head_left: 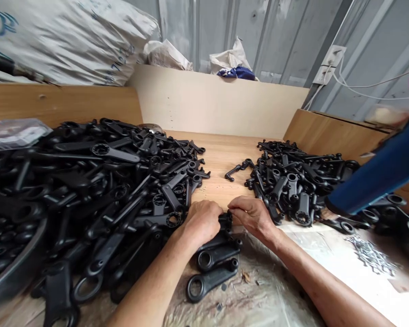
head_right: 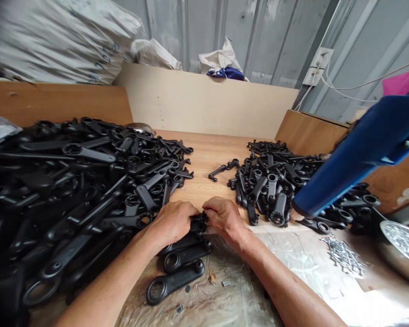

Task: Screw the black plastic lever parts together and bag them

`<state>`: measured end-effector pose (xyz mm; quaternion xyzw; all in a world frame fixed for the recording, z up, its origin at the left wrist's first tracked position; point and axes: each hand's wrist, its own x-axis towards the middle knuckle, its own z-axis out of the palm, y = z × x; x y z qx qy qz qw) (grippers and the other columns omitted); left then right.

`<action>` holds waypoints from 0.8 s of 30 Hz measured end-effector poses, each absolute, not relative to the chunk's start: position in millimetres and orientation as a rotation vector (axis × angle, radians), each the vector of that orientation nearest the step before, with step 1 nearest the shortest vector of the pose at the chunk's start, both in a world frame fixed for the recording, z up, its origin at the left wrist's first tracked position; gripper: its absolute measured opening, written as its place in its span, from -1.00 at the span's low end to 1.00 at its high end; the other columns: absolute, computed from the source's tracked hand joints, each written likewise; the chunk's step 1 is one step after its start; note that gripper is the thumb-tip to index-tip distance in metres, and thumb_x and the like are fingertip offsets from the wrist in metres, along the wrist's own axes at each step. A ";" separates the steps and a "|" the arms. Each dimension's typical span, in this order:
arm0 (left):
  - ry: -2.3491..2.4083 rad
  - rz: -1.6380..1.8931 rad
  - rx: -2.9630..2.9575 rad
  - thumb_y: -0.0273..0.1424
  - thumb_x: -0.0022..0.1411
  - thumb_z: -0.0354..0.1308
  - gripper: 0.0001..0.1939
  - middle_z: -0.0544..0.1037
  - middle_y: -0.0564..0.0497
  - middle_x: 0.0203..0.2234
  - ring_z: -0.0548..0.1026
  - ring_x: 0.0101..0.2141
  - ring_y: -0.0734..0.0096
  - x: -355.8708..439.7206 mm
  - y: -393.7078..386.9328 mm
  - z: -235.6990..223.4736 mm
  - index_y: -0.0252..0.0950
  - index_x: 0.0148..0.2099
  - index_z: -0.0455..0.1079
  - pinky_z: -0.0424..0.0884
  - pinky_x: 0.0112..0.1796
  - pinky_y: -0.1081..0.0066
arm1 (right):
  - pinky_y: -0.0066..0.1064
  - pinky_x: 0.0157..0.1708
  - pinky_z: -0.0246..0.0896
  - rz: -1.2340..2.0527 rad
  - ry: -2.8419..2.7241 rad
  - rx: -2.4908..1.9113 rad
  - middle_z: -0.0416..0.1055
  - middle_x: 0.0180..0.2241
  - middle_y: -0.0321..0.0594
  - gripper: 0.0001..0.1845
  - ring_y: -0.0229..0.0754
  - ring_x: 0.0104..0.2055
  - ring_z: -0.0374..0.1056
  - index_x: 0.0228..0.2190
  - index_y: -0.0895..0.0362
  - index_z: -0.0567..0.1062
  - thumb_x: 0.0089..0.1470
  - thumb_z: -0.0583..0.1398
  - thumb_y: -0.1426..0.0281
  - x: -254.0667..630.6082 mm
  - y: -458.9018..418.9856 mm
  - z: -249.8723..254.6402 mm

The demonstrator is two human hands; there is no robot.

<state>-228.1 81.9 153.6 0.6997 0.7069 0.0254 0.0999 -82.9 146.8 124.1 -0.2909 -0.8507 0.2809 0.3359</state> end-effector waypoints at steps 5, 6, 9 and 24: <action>2.073 0.047 2.069 -0.56 0.11 -0.02 -0.63 0.59 -0.09 -0.23 0.50 -0.12 0.13 -227.2 83.7 152.5 -0.14 -0.16 0.53 0.33 -0.25 0.35 | -0.43 -0.37 0.15 0.511 -2.531 -0.795 0.47 -0.44 -0.19 -0.76 -0.19 -0.38 0.36 -0.47 0.12 0.49 0.07 0.05 0.55 -55.3 120.0 155.1; 2.073 0.037 2.069 -0.57 0.09 -0.02 -0.63 0.59 -0.09 -0.24 0.50 -0.13 0.14 -227.1 83.7 152.9 -0.15 -0.19 0.53 0.33 -0.26 0.36 | -0.43 -0.40 0.13 0.451 -2.635 -0.775 0.45 -0.46 -0.20 -0.74 -0.21 -0.40 0.35 -0.49 0.12 0.47 0.07 0.04 0.57 -46.6 111.9 160.7; 2.082 0.019 2.075 -0.61 0.04 -0.02 -0.65 0.59 -0.09 -0.24 0.51 -0.15 0.14 -226.9 83.3 154.4 -0.20 -0.26 0.53 0.33 -0.27 0.36 | -0.42 -0.52 0.02 0.246 -2.927 -0.695 0.40 -0.54 -0.25 -0.72 -0.24 -0.50 0.29 -0.59 0.13 0.40 0.03 0.06 0.64 -23.8 88.2 166.8; 2.051 0.090 2.088 -0.53 0.05 0.04 -0.75 0.60 -0.12 -0.34 0.54 -0.22 0.21 -227.7 77.2 158.7 -0.25 -0.30 0.54 0.36 -0.31 0.42 | -0.36 -0.58 -0.02 -0.337 -3.077 -0.219 0.39 -0.54 -0.29 -0.77 -0.20 -0.56 0.26 -0.54 0.12 0.33 -0.16 0.09 0.69 -18.2 71.7 134.8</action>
